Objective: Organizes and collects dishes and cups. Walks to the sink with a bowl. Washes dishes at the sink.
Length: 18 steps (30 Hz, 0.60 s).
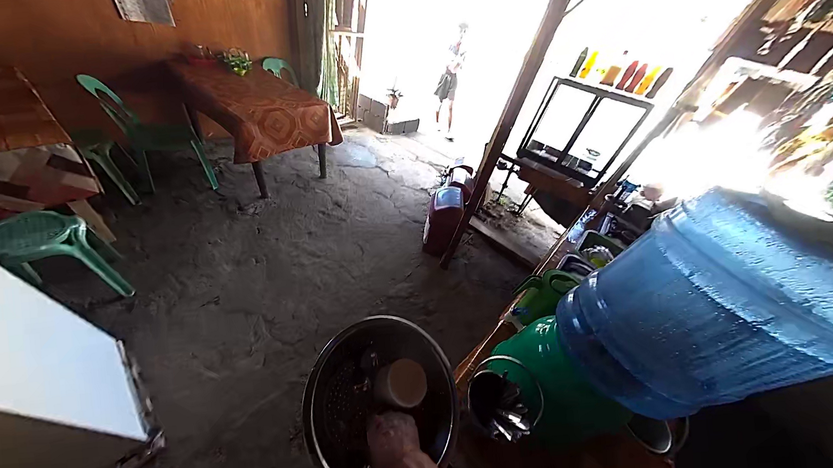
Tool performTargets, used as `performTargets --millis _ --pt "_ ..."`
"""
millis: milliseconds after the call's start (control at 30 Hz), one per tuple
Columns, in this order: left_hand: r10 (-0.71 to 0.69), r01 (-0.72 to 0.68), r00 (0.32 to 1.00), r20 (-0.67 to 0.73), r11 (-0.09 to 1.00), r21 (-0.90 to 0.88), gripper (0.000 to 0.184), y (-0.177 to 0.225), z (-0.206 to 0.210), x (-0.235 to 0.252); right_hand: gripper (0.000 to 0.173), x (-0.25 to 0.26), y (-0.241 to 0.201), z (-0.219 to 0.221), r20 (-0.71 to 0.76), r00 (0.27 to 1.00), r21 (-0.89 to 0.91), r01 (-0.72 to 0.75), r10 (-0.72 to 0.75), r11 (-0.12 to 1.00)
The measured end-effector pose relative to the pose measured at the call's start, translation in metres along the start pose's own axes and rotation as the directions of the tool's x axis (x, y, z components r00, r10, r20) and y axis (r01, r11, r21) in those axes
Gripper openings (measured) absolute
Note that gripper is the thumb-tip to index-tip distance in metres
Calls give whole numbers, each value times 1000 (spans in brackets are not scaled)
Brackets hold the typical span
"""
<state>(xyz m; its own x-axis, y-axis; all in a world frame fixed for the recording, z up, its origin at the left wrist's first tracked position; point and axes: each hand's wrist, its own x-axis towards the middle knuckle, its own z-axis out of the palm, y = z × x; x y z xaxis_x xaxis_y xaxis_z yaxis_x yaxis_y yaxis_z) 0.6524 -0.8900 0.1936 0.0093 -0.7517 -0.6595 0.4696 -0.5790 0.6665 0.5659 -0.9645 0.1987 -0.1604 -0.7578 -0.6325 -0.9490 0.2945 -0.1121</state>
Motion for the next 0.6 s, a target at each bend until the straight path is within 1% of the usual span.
performTargets --millis 100,200,333,433,533,600 --pt "-22 21 996 -86 1000 -14 31 -1 -2 -3 35 -4 -2 1 42 999 -5 2 -1 1000" --pt "-32 27 995 -92 998 -59 35 1 1 -3 42 0 -2 3 40 999 -15 -4 5 1000" --pt "-41 35 995 -96 998 -56 35 -1 -1 -5 46 -2 -6 5 64 997 -21 -34 36 999" --pt "-46 43 995 -93 999 -29 40 0 -1 -6 47 -1 -4 8 13 1000 -9 -9 9 1000" --pt "-38 36 995 -90 999 -29 46 2 -1 -9 45 1 1 12 -50 998 15 42 -41 999" --pt "-48 45 995 -86 998 -41 50 0 -2 -9 48 3 1 12 -84 995 20 47 -45 999"
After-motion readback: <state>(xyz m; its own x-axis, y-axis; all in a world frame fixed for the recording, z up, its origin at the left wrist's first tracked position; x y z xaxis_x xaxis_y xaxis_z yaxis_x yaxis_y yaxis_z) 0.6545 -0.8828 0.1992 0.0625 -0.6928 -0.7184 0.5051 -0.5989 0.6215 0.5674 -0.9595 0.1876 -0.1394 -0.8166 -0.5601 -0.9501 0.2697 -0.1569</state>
